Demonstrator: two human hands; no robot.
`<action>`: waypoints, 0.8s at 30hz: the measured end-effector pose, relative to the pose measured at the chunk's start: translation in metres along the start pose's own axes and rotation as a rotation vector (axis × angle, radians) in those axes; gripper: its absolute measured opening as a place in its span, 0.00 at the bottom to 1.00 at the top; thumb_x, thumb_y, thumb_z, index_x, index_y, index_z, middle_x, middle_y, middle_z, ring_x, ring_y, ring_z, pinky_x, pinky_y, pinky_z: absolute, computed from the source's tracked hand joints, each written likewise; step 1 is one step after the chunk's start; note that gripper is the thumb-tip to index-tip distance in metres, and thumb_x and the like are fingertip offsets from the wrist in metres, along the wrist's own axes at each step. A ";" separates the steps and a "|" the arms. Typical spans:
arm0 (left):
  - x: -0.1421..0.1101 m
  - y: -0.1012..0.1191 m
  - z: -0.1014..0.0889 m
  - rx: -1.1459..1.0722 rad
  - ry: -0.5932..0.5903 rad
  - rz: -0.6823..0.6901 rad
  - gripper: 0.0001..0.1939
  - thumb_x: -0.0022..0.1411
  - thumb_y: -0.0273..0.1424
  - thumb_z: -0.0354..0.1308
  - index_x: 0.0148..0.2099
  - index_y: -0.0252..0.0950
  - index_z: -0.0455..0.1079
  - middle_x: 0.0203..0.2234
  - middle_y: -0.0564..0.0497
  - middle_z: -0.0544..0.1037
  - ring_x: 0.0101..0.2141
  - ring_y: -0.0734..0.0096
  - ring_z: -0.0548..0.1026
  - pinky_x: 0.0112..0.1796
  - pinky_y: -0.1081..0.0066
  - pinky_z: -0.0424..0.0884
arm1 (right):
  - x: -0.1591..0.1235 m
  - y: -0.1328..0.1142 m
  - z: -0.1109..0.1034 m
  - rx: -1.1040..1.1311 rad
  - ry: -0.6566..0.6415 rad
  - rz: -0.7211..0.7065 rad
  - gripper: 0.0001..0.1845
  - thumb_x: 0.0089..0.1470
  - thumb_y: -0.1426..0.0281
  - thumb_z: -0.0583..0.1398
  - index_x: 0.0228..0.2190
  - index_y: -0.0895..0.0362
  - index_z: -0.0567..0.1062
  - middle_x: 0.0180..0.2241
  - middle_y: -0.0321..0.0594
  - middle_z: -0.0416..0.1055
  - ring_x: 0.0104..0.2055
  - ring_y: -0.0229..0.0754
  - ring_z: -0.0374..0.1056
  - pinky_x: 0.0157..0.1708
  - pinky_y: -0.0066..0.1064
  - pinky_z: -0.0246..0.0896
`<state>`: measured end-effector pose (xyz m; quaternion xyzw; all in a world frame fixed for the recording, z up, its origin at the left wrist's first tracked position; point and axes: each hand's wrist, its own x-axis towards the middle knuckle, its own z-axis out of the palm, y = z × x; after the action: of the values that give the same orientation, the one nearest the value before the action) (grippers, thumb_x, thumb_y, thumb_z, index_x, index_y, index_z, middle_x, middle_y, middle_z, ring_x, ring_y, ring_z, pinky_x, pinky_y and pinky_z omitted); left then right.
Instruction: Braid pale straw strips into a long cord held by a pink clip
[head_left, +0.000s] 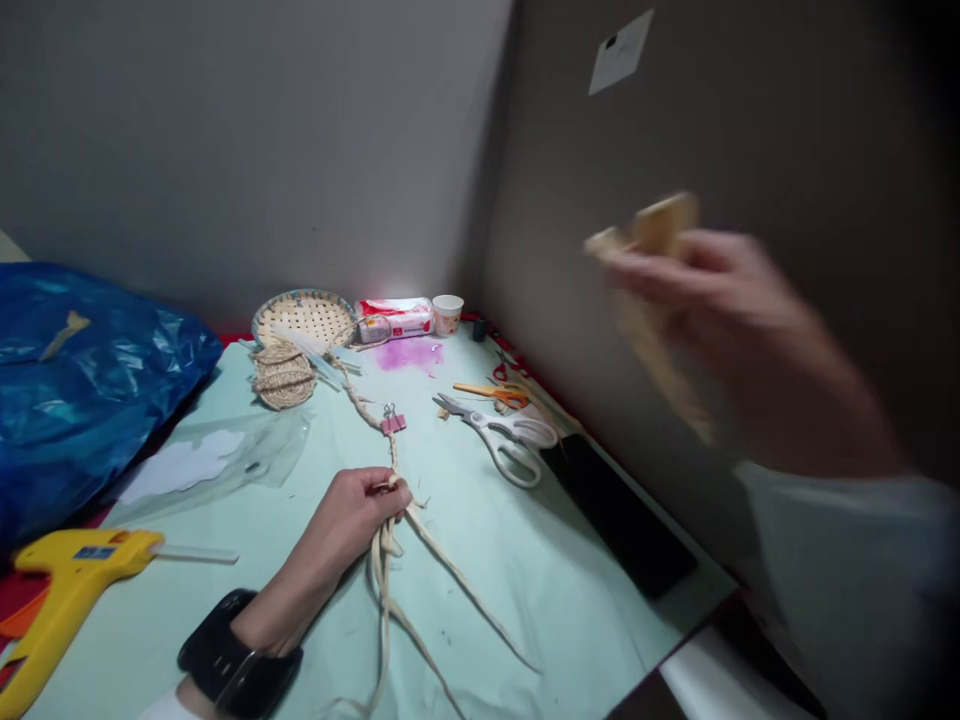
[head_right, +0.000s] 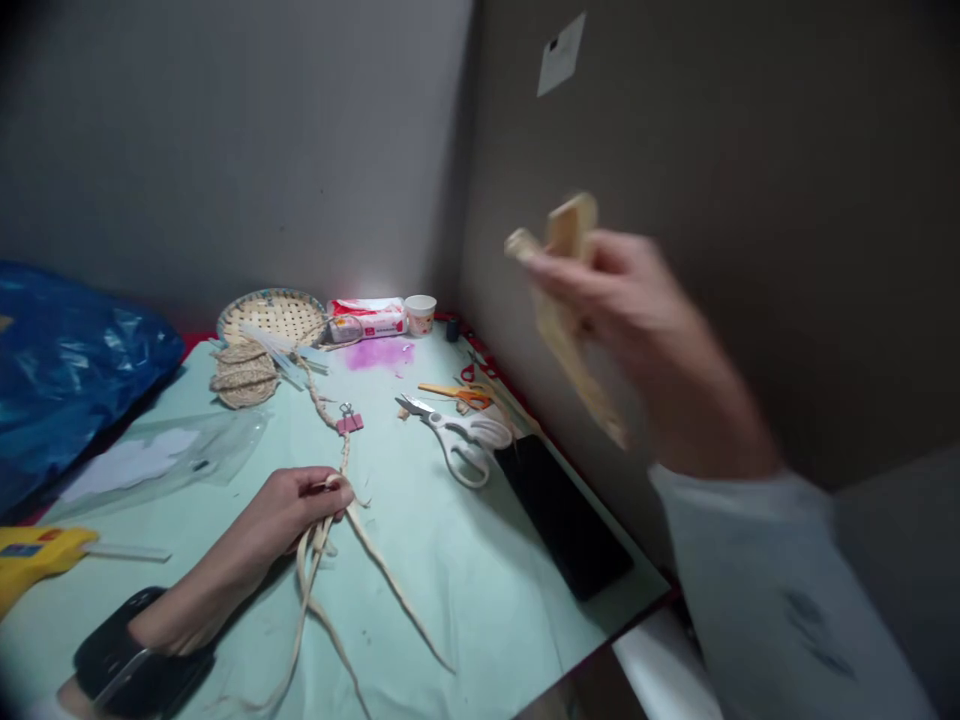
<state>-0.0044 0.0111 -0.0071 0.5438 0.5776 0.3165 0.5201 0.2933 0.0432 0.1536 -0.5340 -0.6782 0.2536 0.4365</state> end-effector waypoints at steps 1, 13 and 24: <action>0.000 0.000 0.000 -0.002 -0.003 -0.003 0.12 0.46 0.36 0.61 0.21 0.35 0.65 0.16 0.59 0.60 0.19 0.77 0.55 0.22 0.74 0.49 | 0.012 0.006 0.009 -0.057 0.054 -0.037 0.09 0.62 0.67 0.55 0.35 0.59 0.73 0.32 0.36 0.68 0.31 0.36 0.64 0.29 0.27 0.57; -0.004 0.003 0.002 -0.111 -0.004 -0.041 0.12 0.41 0.37 0.65 0.21 0.35 0.66 0.14 0.60 0.60 0.16 0.80 0.54 0.19 0.76 0.45 | 0.033 0.070 0.083 -0.615 -0.103 -0.164 0.11 0.53 0.76 0.58 0.41 0.62 0.73 0.41 0.51 0.72 0.41 0.44 0.65 0.39 0.30 0.54; 0.001 -0.002 0.002 -0.138 0.001 -0.018 0.08 0.41 0.32 0.60 0.22 0.34 0.66 0.13 0.60 0.60 0.17 0.80 0.55 0.21 0.75 0.47 | -0.049 0.036 0.182 -0.222 -0.571 -0.317 0.11 0.53 0.77 0.57 0.38 0.60 0.76 0.33 0.42 0.74 0.34 0.39 0.66 0.34 0.27 0.54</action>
<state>-0.0033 0.0109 -0.0099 0.5014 0.5596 0.3510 0.5588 0.1564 0.0301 0.0198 -0.3739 -0.8710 0.2466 0.2020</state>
